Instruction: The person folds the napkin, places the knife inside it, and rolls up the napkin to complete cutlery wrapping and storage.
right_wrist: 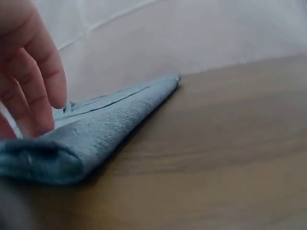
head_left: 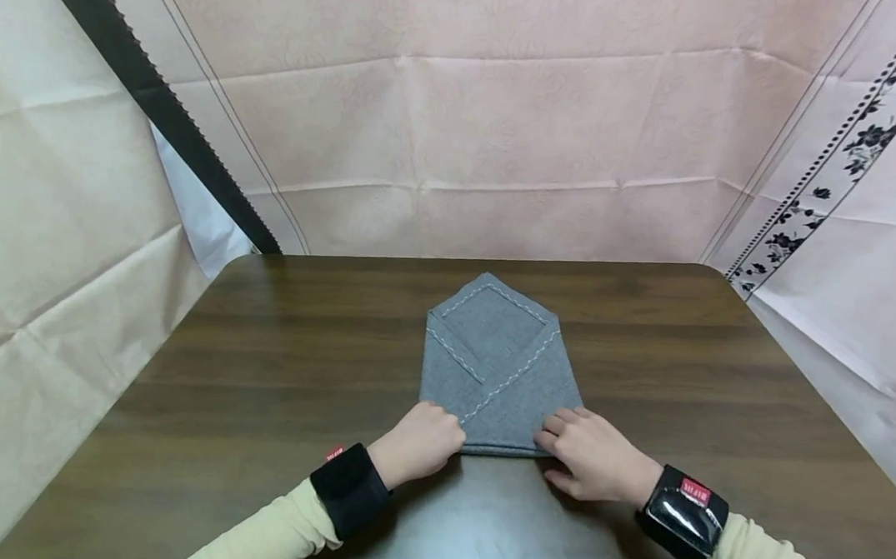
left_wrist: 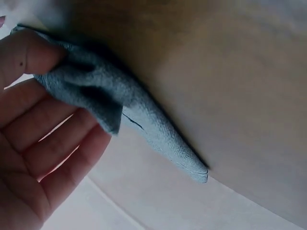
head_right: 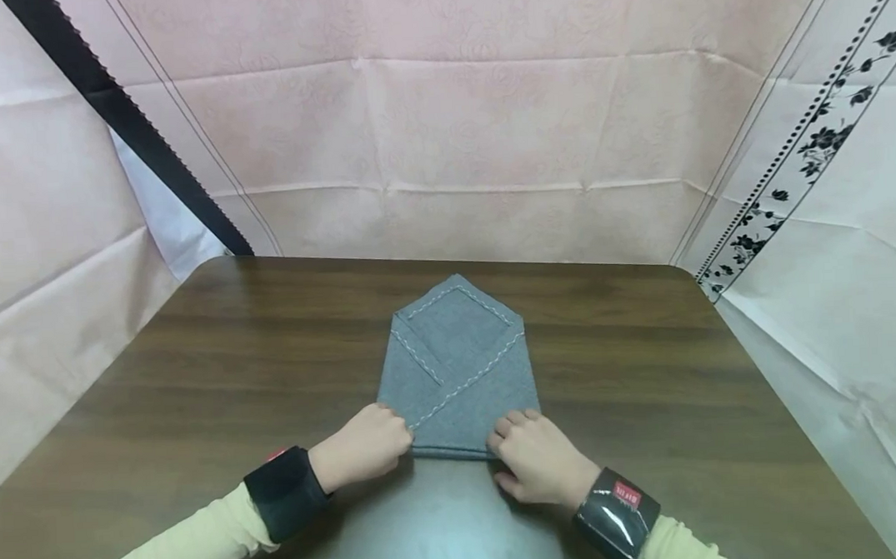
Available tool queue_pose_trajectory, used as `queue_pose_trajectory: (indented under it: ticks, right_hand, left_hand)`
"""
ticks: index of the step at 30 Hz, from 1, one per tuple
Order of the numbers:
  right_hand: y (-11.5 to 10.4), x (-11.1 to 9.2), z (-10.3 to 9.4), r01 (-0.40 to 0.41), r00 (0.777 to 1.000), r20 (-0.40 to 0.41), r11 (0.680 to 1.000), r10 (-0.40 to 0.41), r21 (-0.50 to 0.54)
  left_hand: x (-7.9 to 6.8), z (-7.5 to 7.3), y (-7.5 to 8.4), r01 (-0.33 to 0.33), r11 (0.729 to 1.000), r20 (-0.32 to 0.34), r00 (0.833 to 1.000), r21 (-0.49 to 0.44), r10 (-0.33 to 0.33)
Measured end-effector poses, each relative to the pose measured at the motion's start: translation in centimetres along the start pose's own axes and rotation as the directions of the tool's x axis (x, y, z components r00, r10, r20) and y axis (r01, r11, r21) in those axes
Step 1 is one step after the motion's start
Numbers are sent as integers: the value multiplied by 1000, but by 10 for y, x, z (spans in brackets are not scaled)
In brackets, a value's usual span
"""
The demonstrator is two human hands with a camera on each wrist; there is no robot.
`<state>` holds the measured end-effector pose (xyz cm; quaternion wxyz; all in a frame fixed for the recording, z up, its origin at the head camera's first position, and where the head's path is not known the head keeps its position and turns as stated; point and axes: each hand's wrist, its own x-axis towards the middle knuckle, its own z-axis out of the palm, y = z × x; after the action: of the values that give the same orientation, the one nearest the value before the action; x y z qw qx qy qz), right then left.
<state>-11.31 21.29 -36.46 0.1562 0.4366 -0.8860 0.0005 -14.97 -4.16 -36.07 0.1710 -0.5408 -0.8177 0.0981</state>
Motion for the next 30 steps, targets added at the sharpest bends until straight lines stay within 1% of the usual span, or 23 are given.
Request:
queue_pose_trajectory:
  ticks: [2, 5, 9, 12, 16, 19, 21, 25, 30]
  right_hand:
    - [-6, -2, 2, 22, 999, 25, 996, -20, -85]
    - [-9, 0, 7, 40, 999, 19, 982, -37, -186]
    - [-12, 6, 13, 44, 999, -3, 965, -46, -260]
    - [-15, 8, 13, 30, 1000, 0, 959, -31, -282]
    - [-15, 10, 12, -5, 1000, 15, 962, 9, -272]
    - [-14, 10, 12, -2, 1000, 23, 960, 9, -279]
    - [-13, 10, 13, 11, 1000, 28, 956, -3, -295]
    - [-12, 11, 13, 7, 1000, 30, 956, 2, -292]
    - [-12, 12, 11, -18, 999, 34, 964, 28, -266]
  left_hand:
    - [0, 1, 0, -3, 1000, -6, 1000, 15, 3]
    - [0, 3, 1, -23, 999, -25, 999, 48, 24]
    - [2, 4, 2, -56, 995, -33, 998, 86, 59]
    - [2, 3, 1, -61, 995, -17, 998, 84, 63]
    - [1, 1, 0, -56, 998, 45, 998, 40, 54]
    - [2, -2, 2, -61, 998, 76, 995, 25, 59]
    - [5, -2, 5, -67, 997, 80, 995, 45, 63]
    - [12, 0, 10, -77, 989, 51, 996, 125, 71]
    - [16, 3, 14, -79, 984, 67, 995, 159, 69]
